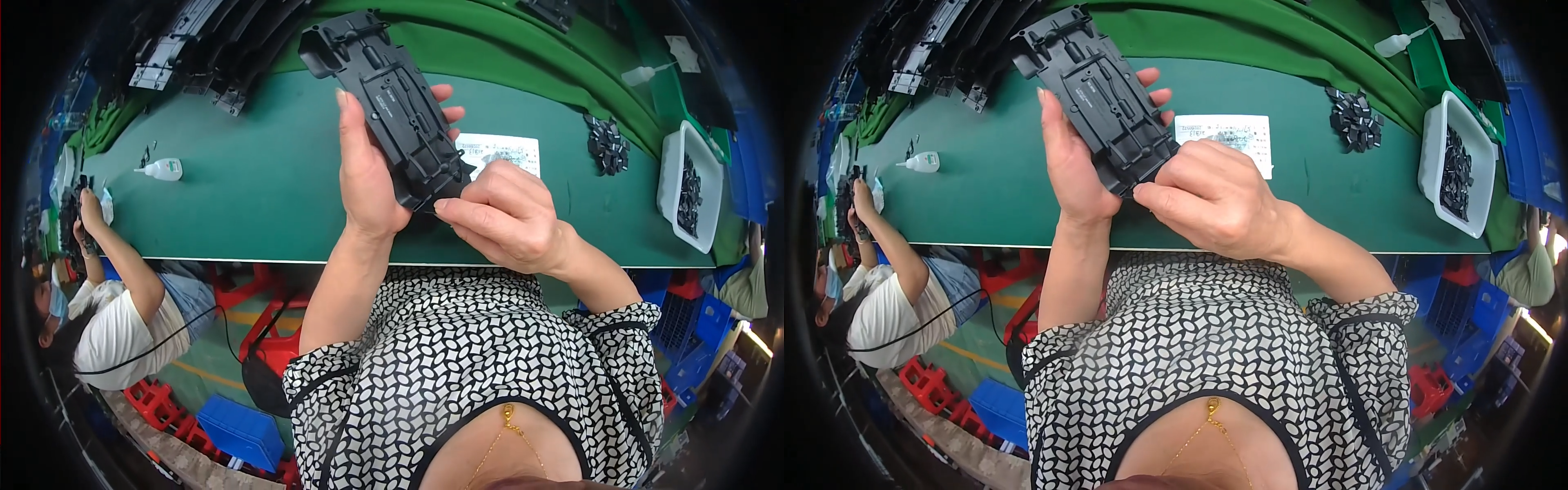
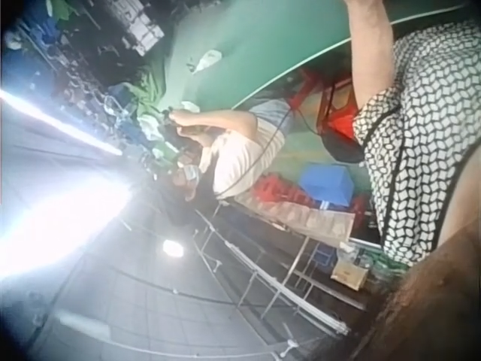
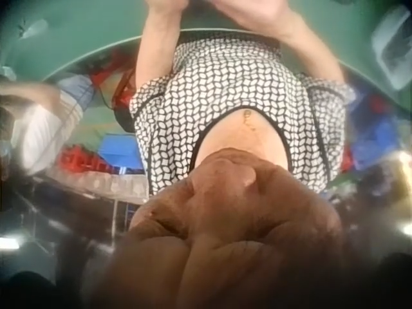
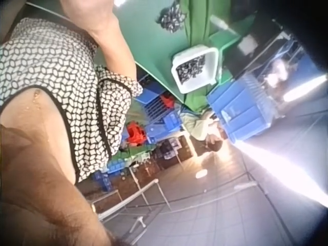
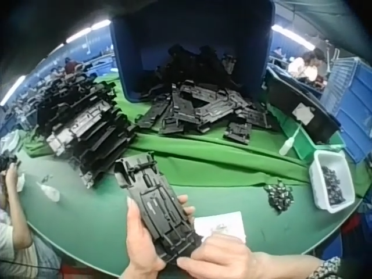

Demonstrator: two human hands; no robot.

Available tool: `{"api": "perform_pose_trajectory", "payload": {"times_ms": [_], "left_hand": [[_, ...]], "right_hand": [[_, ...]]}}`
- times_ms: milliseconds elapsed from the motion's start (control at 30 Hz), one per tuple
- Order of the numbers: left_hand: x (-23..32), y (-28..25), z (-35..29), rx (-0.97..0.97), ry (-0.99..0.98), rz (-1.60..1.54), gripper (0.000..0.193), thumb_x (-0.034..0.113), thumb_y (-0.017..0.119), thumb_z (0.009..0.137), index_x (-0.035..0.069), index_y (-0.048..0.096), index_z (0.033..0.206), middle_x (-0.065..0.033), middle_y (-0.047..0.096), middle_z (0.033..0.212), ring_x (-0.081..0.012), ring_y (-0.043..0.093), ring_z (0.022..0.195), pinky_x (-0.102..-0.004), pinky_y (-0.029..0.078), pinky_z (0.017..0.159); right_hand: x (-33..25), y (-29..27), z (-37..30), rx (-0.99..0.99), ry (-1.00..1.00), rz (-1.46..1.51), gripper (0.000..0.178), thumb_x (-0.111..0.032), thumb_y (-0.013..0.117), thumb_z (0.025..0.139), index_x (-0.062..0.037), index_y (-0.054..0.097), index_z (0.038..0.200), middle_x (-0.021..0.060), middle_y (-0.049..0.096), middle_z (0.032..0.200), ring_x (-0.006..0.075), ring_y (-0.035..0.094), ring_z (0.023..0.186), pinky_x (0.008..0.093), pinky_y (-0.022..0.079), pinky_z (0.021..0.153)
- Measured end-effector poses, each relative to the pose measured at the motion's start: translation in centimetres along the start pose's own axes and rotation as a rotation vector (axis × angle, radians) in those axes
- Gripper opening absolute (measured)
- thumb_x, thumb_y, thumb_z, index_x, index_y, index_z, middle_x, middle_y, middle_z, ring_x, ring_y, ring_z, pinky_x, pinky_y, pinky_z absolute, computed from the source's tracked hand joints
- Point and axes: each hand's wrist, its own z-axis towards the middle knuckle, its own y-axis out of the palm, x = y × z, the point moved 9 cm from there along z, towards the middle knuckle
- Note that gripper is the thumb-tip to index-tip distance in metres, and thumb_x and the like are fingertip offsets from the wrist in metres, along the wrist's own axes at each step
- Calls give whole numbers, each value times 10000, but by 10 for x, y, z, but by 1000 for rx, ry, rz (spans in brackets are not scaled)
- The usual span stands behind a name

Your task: Assembling small plastic components onto a larger black plastic base using glue.

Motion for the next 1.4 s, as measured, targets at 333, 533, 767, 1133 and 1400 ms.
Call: {"api": "perform_pose_trajectory", "payload": {"times_ms": [333, 533, 767, 1133, 1400], "left_hand": [[0, 2, -1, -15, -1, 44, 709, 585, 158, 955, 9, 420, 1274, -216, 550, 1190, -301, 598, 1012, -418, 523, 860], [2, 1, -2, -18, -1, 69, 713, 588, 154, 953, 12, 421, 1276, -214, 548, 1195, -298, 597, 1017, -412, 521, 865], [-1, 1, -1, -24, -4, 68, 717, 588, 149, 954, 10, 415, 1287, -214, 545, 1201, -296, 592, 1027, -410, 518, 872], [2, 2, -3, 0, 3, 92, 706, 584, 160, 956, 14, 434, 1269, -205, 560, 1183, -284, 598, 1011, -395, 517, 862], [2, 2, -3, -5, 28, 123, 701, 584, 172, 956, 14, 441, 1263, -198, 564, 1179, -280, 601, 1000, -387, 519, 851]], "right_hand": [[-6, 5, -3, -22, -93, -58, 347, 26, 705, 562, -5, 664, 905, 33, 524, 700, 170, 492, 577, 288, 385, 474], [-8, 7, -1, -31, -115, -75, 324, 1, 697, 561, -7, 667, 883, 30, 526, 708, 167, 495, 578, 278, 392, 479], [-6, 8, -2, -29, -113, -91, 314, 3, 695, 559, -6, 666, 872, 30, 524, 705, 166, 496, 578, 274, 391, 475], [-8, 12, -4, -44, -117, -125, 273, -78, 625, 595, -7, 639, 859, 22, 517, 716, 157, 496, 601, 284, 384, 501], [-8, 13, -4, -53, -134, -137, 274, -79, 626, 593, -1, 632, 856, 25, 515, 718, 155, 493, 606, 279, 386, 498]]}}
